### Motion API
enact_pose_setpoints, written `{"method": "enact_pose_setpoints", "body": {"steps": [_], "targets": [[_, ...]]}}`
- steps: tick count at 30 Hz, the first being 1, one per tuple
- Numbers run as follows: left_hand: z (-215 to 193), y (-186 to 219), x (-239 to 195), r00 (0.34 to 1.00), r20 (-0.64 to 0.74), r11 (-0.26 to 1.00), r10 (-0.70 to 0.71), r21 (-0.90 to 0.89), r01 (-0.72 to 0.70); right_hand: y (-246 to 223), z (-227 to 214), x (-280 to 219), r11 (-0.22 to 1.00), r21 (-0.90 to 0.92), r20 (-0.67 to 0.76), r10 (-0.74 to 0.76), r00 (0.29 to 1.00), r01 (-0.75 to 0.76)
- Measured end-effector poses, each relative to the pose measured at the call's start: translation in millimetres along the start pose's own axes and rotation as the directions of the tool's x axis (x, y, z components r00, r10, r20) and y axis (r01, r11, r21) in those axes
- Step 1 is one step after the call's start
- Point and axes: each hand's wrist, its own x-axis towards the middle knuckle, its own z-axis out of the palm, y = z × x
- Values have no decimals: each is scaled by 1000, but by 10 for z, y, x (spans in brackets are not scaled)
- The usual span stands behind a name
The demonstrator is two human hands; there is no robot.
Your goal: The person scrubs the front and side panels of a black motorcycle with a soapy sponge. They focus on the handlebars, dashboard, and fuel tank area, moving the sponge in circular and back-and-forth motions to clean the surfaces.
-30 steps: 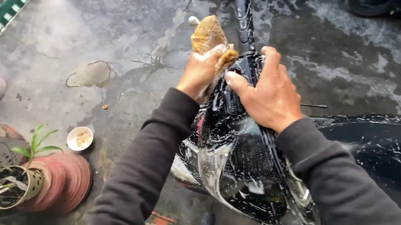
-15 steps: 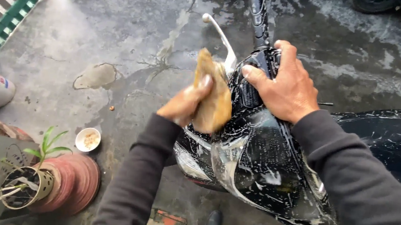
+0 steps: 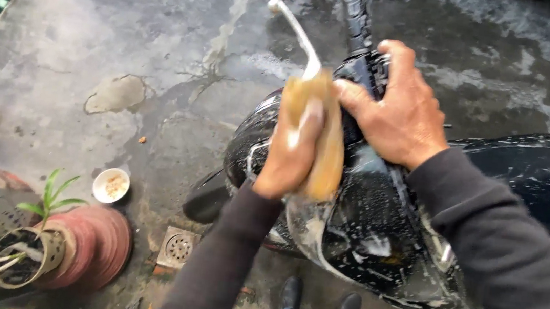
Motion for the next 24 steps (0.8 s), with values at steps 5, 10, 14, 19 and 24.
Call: {"method": "enact_pose_setpoints", "body": {"steps": [5, 10, 14, 19, 24], "targets": [[42, 48, 215, 969, -82, 955, 232, -170, -243, -37, -33, -14, 1000, 23, 17, -12, 1000, 12], [138, 242, -405, 989, -107, 961, -105, 246, 129, -15, -40, -33, 1000, 15, 35, 25, 999, -25], [79, 268, -235, 973, -116, 966, -201, 141, 216, -55, -48, -2, 1000, 18, 38, 21, 999, -22], [132, 235, -550, 991, -117, 995, 67, 83, -58, -46, -43, -51, 1000, 12, 40, 20, 999, -20], [21, 82, -549, 999, 1, 978, 35, 206, -34, -64, -29, -38, 1000, 5, 32, -4, 999, 4]]}}
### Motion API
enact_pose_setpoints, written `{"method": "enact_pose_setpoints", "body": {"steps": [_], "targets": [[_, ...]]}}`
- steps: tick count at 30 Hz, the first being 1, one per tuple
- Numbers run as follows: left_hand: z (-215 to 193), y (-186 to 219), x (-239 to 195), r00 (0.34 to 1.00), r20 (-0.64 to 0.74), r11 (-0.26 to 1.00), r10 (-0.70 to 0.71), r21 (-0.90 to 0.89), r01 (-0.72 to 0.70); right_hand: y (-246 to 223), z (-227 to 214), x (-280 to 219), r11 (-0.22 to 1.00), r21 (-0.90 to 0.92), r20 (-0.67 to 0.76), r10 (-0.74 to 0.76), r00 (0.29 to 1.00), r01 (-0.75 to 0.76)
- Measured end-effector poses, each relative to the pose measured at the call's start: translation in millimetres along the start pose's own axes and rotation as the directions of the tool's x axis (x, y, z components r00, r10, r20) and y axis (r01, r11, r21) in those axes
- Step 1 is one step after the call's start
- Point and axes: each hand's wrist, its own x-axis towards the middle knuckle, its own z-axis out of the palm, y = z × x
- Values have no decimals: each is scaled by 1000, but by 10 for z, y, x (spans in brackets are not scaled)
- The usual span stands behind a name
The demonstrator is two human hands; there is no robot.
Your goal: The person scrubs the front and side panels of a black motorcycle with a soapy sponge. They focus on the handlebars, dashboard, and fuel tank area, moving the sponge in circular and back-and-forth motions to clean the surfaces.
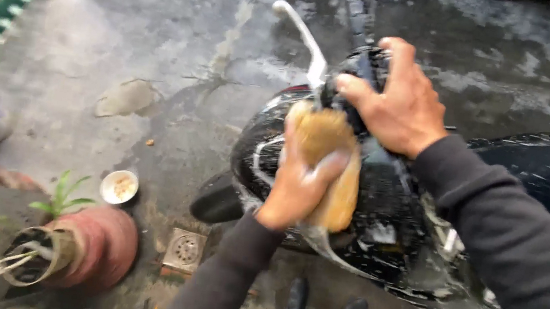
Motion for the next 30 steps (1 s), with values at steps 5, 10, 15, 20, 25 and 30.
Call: {"method": "enact_pose_setpoints", "body": {"steps": [5, 10, 15, 20, 25, 30], "targets": [[31, -114, 151, 999, 33, 934, 34, -357, -20, 18, -3, -40, 999, -4, -10, 53, 999, -53], [-160, -95, 36, 979, 181, 903, -92, -400, 158, -59, -14, -48, 999, 2, -10, 35, 999, -35], [53, 49, 171, 985, -53, 937, -166, -319, 141, 15, -15, -36, 994, -5, -7, 105, 994, -106], [-222, -140, -28, 965, 242, 860, -104, -466, 210, -45, -12, -87, 999, -13, -11, 47, 999, -47], [-33, 17, 208, 983, 33, 909, -182, -376, 181, -24, -5, -6, 997, 14, -18, 82, 996, -82], [-88, -168, 27, 1000, -25, 918, 18, -395, -26, -25, 22, -58, 999, -15, -30, 35, 999, -35]]}}
